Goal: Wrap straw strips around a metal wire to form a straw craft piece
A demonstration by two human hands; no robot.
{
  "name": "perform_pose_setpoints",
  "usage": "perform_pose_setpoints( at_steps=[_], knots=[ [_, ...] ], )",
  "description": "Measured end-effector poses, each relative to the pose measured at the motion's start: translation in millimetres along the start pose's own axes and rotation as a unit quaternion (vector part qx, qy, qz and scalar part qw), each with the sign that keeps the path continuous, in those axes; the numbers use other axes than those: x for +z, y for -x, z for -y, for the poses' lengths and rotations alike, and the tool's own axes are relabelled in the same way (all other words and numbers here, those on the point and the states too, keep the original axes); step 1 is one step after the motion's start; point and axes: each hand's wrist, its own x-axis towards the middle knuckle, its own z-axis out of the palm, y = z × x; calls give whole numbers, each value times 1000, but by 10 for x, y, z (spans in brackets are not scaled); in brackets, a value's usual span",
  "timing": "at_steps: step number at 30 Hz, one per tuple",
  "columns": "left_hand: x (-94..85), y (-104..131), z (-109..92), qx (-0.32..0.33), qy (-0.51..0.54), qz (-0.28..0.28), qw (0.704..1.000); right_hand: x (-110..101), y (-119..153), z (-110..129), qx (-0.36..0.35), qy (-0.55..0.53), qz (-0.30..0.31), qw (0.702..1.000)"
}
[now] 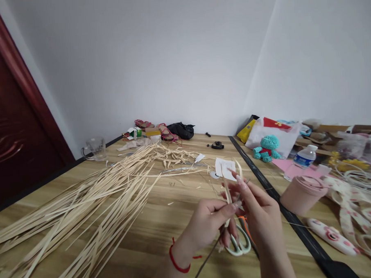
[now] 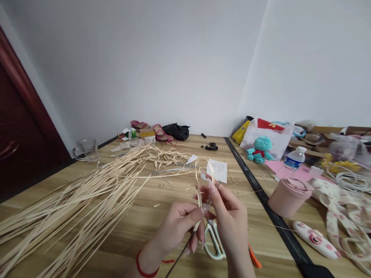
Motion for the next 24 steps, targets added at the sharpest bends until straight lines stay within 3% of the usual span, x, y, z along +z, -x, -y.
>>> perform_pose_setpoints(
  at_steps=[7,14,20,24],
  knots=[
    [28,-38,-22,-17,-35,7,999,50,-16,-4,-50,47,-79,995],
    [-21,47,-63,3,-224,-32,974,12,-75,35,-84,-26,-106,991],
    [-212,117,-145,-77,-266,26,961,-51,-141,57,-105,-65,-171,978],
    [-419,162,-260,-141,-261,96,950,-79,-158,75,-102,-92,-158,978]
  ],
)
